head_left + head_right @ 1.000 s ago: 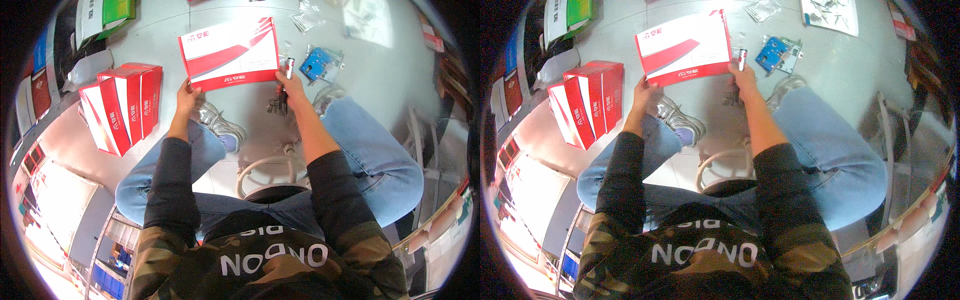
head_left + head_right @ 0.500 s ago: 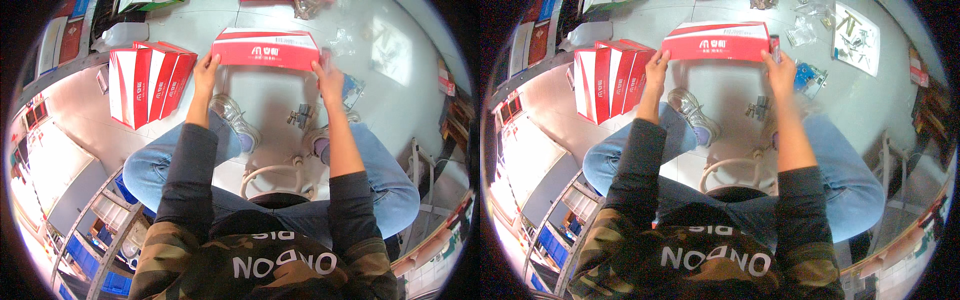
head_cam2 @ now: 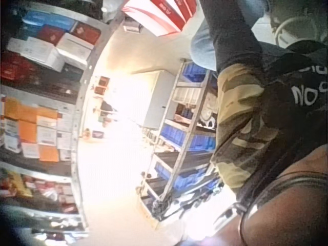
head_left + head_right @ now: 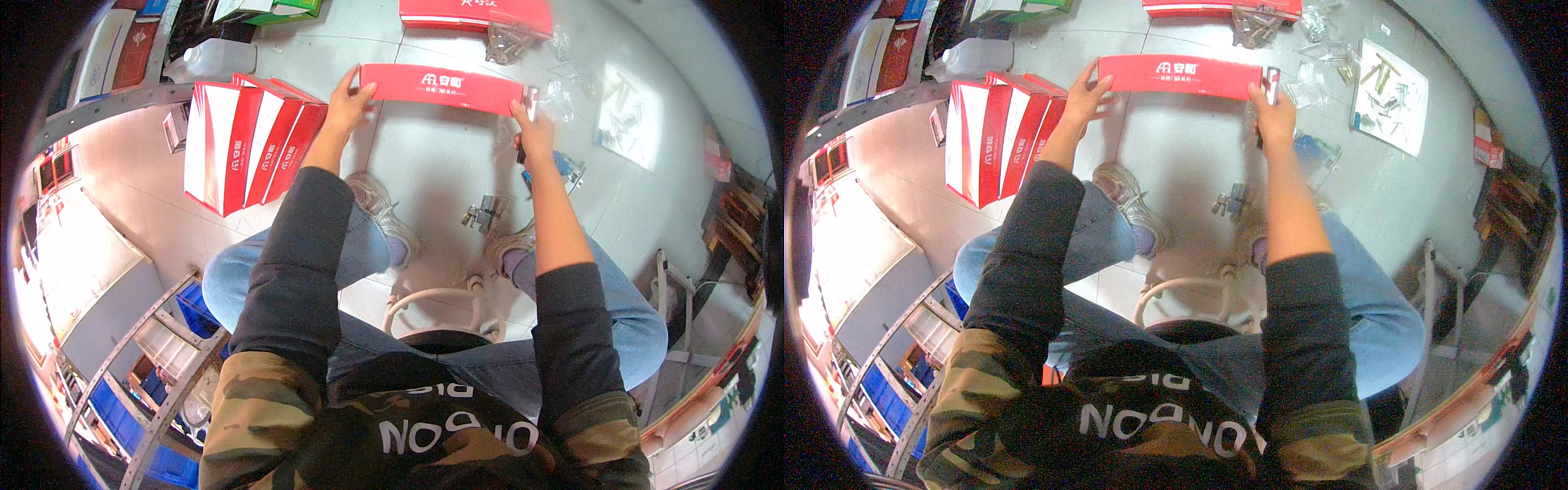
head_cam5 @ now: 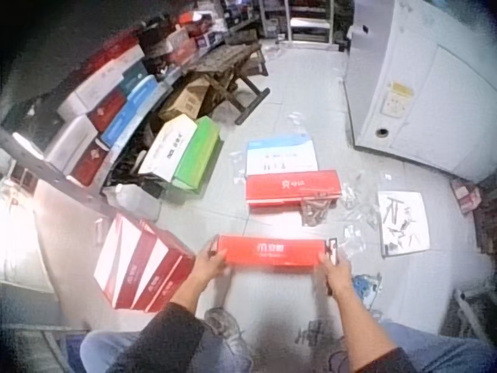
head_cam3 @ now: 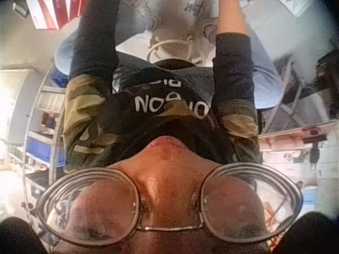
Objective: The person assembles door lock hardware while seated, using a marker to label parts and boxes. They retrieve components from blue bins, place lock bodies into packaging, and handle metal plates and screws.
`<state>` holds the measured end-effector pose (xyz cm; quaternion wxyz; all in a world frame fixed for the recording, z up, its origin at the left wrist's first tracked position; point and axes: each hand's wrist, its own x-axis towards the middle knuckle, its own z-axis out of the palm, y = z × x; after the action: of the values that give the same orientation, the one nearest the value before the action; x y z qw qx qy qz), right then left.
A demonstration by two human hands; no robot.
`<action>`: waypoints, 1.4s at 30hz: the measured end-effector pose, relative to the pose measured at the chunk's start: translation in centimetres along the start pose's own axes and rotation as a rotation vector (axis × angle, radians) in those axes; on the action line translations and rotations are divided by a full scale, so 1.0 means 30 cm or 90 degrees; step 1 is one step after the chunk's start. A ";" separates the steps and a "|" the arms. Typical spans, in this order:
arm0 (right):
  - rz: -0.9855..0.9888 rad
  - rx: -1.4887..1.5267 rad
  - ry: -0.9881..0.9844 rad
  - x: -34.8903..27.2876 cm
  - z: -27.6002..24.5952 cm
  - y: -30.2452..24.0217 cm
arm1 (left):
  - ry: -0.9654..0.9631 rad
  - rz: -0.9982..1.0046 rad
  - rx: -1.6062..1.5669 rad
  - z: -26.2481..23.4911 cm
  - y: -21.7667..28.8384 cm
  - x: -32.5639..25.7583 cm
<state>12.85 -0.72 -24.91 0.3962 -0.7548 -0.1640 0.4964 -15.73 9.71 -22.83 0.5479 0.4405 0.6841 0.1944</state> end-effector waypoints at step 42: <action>-0.265 0.025 -0.391 -0.705 0.586 -0.762 | 0.206 0.241 -0.521 -0.821 0.209 -0.752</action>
<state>-8.86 7.83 2.18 0.4357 -0.5136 -0.4152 0.6115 -35.70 0.00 2.90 0.5180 0.2697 0.5355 0.6101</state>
